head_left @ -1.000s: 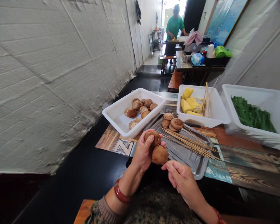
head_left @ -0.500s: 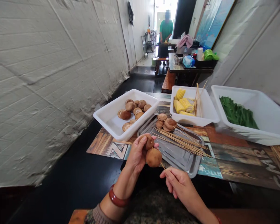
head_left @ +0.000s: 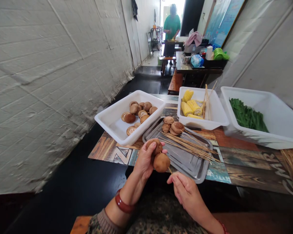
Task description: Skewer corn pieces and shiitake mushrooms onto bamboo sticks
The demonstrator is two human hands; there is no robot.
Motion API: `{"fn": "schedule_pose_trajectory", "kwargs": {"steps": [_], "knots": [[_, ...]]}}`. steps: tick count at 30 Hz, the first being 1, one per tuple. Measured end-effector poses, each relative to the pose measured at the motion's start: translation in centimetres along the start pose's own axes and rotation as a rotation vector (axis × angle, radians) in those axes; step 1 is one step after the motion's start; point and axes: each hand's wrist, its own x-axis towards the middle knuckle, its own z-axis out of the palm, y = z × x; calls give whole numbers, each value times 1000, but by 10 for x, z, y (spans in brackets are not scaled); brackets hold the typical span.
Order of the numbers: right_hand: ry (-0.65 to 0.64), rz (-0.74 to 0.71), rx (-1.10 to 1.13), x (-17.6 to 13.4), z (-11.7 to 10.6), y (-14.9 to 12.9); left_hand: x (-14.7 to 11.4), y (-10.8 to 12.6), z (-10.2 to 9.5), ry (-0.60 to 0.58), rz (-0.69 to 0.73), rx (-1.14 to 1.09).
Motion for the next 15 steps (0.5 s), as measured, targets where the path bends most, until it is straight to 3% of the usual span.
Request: {"fn": "schedule_pose_trajectory", "kwargs": {"steps": [10,15], "knots": [[-4,-19,25,10,0,-11,0,-1,1,-38,-11,2],[-29,22,95,16,-7,-4,-2,-1,-4,-128,-122,-102]]}}
